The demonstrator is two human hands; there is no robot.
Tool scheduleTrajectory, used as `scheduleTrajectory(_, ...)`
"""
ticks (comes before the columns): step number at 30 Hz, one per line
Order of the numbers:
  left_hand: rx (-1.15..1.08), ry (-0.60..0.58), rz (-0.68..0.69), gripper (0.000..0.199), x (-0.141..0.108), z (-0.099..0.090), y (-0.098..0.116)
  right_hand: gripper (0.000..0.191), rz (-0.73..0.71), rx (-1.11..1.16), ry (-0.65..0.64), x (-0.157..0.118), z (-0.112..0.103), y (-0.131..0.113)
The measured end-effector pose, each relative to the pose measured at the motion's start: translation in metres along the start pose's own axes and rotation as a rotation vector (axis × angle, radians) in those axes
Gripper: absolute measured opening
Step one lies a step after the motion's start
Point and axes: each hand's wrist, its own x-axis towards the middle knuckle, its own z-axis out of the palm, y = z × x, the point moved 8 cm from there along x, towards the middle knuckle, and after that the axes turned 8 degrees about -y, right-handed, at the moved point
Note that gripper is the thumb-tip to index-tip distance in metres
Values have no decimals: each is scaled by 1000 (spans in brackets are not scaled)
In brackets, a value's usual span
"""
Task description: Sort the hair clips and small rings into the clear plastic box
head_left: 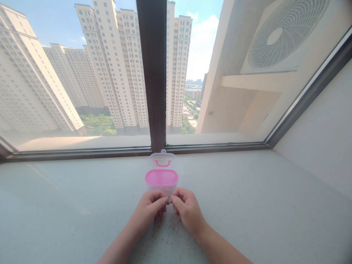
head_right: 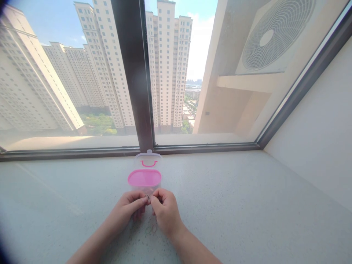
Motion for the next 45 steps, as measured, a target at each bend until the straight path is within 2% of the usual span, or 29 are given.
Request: scheduleTrajectory(45,6,-13,3,26,-2,0,7,17,11,4,1,-1,1,-4)
